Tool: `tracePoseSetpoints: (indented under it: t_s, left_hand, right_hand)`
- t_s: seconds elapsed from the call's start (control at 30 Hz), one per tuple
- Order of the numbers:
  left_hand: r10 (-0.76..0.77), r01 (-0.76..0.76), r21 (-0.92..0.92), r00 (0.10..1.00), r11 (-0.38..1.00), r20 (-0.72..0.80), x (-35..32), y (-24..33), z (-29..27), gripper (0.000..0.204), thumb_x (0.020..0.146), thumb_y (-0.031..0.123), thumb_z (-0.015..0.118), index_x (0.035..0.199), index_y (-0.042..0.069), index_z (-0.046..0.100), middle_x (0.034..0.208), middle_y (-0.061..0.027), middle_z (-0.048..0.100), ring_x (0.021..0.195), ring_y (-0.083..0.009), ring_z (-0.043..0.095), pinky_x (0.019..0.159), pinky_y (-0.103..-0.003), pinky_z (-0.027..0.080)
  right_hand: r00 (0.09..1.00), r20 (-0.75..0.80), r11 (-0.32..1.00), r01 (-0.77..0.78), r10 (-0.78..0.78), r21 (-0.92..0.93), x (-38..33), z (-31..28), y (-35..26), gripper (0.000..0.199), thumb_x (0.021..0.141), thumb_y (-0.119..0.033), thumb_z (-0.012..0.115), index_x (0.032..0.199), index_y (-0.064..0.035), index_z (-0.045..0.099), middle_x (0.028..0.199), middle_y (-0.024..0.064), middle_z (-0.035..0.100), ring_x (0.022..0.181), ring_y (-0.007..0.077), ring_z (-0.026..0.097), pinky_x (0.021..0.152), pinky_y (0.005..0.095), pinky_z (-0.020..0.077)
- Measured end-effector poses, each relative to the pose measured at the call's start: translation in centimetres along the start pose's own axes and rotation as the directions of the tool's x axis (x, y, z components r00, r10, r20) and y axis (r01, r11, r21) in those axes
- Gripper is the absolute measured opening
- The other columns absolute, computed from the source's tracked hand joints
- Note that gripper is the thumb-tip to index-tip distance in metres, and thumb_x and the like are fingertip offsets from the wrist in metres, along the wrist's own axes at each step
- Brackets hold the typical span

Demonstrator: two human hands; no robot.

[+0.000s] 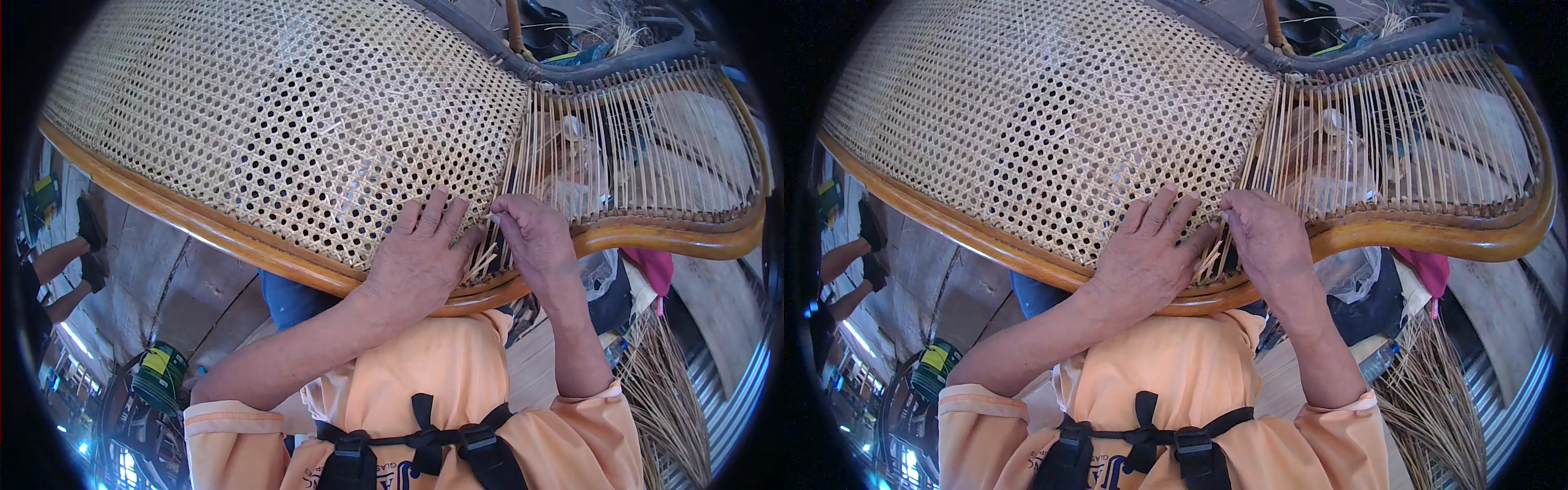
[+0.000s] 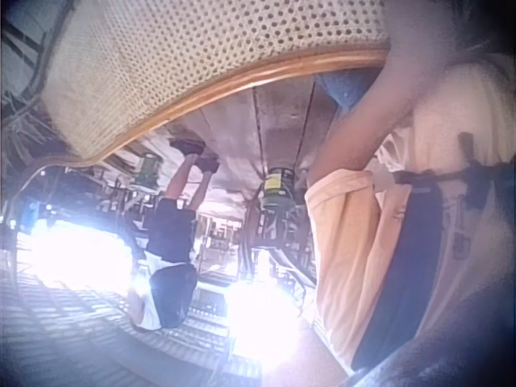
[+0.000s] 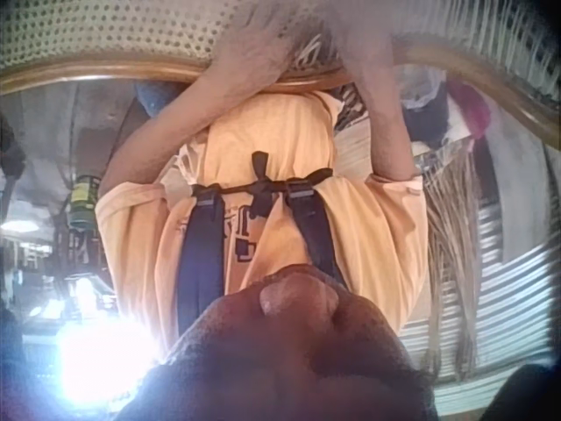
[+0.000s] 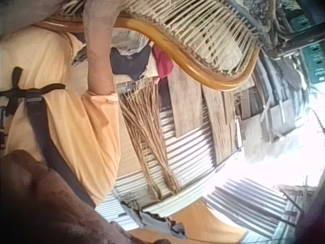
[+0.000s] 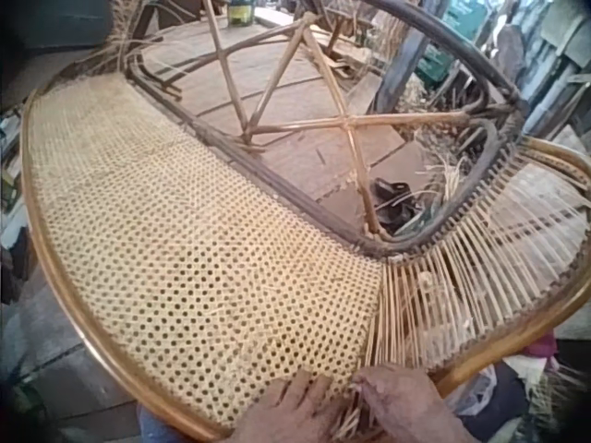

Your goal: Weaving thin strips of bamboo or rattan into the seat frame of a furniture bench.

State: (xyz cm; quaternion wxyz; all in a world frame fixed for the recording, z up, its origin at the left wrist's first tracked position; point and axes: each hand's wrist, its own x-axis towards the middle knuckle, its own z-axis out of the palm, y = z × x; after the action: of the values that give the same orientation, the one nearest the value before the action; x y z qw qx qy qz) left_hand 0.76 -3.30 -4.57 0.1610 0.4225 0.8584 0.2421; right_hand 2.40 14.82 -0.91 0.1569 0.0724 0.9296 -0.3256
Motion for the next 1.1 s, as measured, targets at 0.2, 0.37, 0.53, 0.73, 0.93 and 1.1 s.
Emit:
tracePoseSetpoints:
  t_s: [0.2,0.37,0.53,0.73,0.93,1.1]
  left_hand:
    - [0.005,-0.005,-0.033,1.0,0.999,0.014,0.0,-0.2,-0.2,0.041,0.081,0.026,0.06,0.121,0.016,0.059,0.128,-0.0138,0.05,0.122,-0.0336,0.041,0.098,-0.045,0.033]
    - [0.002,-0.002,-0.041,1.0,0.999,0.016,0.1,-0.3,0.1,0.042,0.081,0.026,0.06,0.122,0.015,0.058,0.129,-0.0138,0.05,0.121,-0.0335,0.041,0.098,-0.044,0.033]
    - [0.012,-0.012,-0.031,1.0,0.999,-0.002,0.1,-0.5,-0.1,0.04,0.082,0.026,0.06,0.119,0.013,0.059,0.127,-0.0133,0.05,0.119,-0.0324,0.042,0.097,-0.043,0.033]
    - [0.028,-0.028,-0.066,1.0,0.997,-0.001,0.1,-0.5,0.1,0.039,0.082,0.026,0.059,0.119,0.012,0.059,0.128,-0.0128,0.049,0.121,-0.0325,0.04,0.098,-0.043,0.032]
    - [0.049,-0.05,-0.094,0.999,0.994,-0.012,0.0,-0.4,-0.8,0.04,0.081,0.021,0.06,0.12,0.011,0.057,0.127,-0.0136,0.049,0.122,-0.0337,0.041,0.098,-0.045,0.035]
    - [0.042,-0.051,-0.201,0.998,0.978,-0.046,-0.1,-1.2,-1.3,0.033,0.082,0.008,0.058,0.115,0.008,0.059,0.12,-0.0149,0.053,0.114,-0.0311,0.049,0.094,-0.041,0.04]
  right_hand:
    - [0.999,0.047,0.992,0.007,-0.001,-0.123,-0.1,0.5,0.1,0.008,0.085,-0.005,0.057,0.092,-0.0046,0.059,0.08,0.0155,0.058,0.074,0.0357,0.06,0.065,0.0417,0.0493]
    - [0.996,0.077,0.978,0.051,-0.037,-0.203,-0.5,0.4,-0.1,0.01,0.084,-0.001,0.055,0.093,-0.0022,0.059,0.084,0.0162,0.06,0.074,0.0341,0.06,0.065,0.0392,0.0493]
    - [0.976,0.205,0.946,0.13,-0.07,-0.298,-0.2,1.0,-0.1,0.016,0.08,0.0,0.053,0.096,-0.0033,0.057,0.08,0.0153,0.058,0.074,0.0358,0.06,0.063,0.043,0.0491]
    - [0.973,0.227,0.941,0.105,-0.031,-0.321,-0.2,0.7,-0.5,0.017,0.079,-0.001,0.05,0.095,-0.005,0.053,0.084,0.0132,0.057,0.081,0.033,0.06,0.067,0.0429,0.0497]
    - [0.894,-0.29,0.926,0.266,-0.341,-0.268,-0.8,-3.0,-0.6,0.025,0.082,0.002,0.056,0.107,-0.002,0.058,0.093,0.0089,0.061,0.075,0.024,0.06,0.067,0.0348,0.0491]
    - [0.822,-0.507,0.923,-0.056,0.26,0.382,-7.5,-5.6,-0.7,0.018,0.089,-0.003,0.059,0.106,-0.0012,0.063,0.09,0.0004,0.058,0.066,0.0072,0.051,0.057,0.0209,0.0409]
